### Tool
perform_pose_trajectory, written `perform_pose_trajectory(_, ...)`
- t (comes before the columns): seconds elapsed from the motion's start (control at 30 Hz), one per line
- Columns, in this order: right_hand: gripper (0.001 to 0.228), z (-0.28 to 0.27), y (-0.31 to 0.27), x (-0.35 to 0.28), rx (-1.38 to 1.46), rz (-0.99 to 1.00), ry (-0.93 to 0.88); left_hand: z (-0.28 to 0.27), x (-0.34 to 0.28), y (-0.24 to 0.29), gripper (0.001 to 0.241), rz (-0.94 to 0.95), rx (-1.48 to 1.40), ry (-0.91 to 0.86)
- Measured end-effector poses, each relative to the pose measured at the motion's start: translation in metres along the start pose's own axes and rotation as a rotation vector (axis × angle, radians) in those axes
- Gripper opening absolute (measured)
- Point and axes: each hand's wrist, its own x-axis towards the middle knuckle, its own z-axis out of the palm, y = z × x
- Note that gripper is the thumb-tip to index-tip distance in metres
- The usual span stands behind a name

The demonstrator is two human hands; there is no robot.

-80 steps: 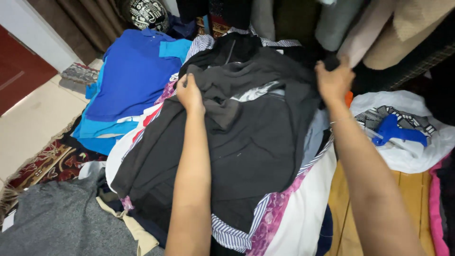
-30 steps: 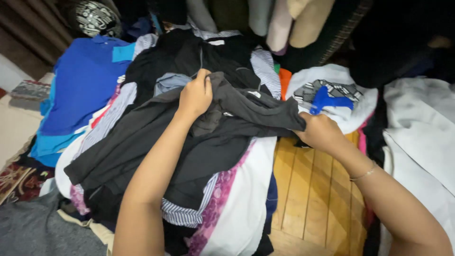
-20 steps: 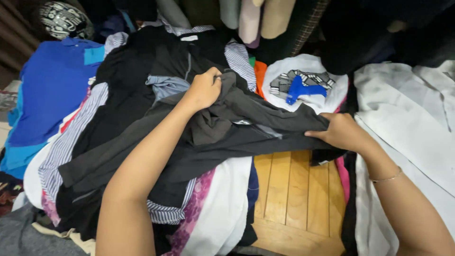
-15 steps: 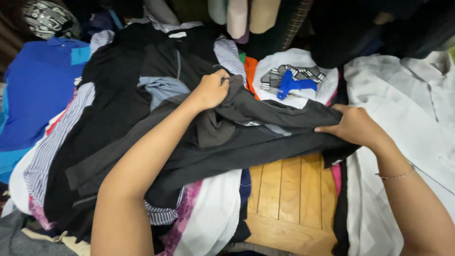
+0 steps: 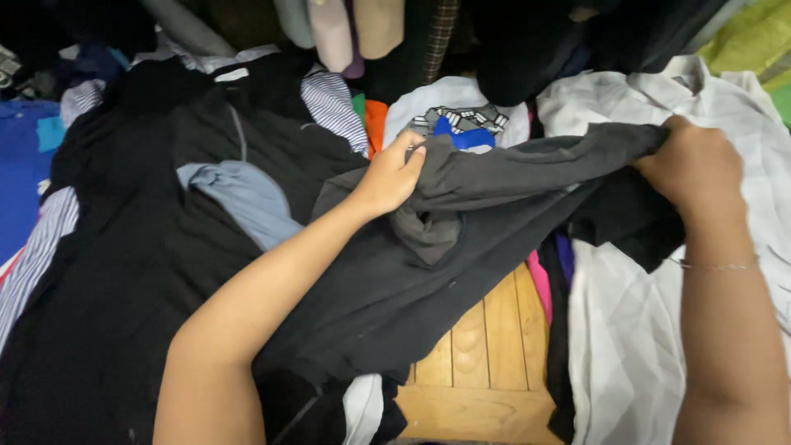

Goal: The person buttons a white shirt, folds it, and places it aside. They then pick up a black t-shirt, apply a patterned fabric piece to the collar area using a blue hot glue gun, and fold the t-shirt.

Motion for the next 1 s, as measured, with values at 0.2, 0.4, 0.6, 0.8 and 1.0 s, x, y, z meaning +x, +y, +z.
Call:
perform_pose_trajectory(0.2, 0.057, 0.034, -0.018, -0.006, 0.156, -0.126, -0.544, 0.011, -0.001, -0.085, 0.028, -0.12, 0.103, 0.054)
perform_pose_trajectory(0.4, 0.053, 0.065, -0.007, -0.006, 0.499, -0.075, -0.731, -0.003, -0.011, -0.084, 0.018, -0.194, 0.011, 0.087)
perform_pose_trajectory(0.6, 0.025, 0.036, -0.001, -0.015, 0.646, -0.035, -0.813, -0.003, -0.02, -0.083, 0.022, -0.016, 0.148, 0.1)
perform_pose_trajectory(0.8, 0.024, 0.108, 0.031, 0.005, 1.147, 0.04, -0.256, 0.008, -0.011, -0.072, 0.022, -0.013, 0.143, 0.024)
perform_pose_trajectory(1.0, 0.017, 0.147, 0.1, 0.033, 0.828, -0.044, 0.333, 0.044, 0.026, -0.042, 0.026, 0.0, -0.025, 0.114)
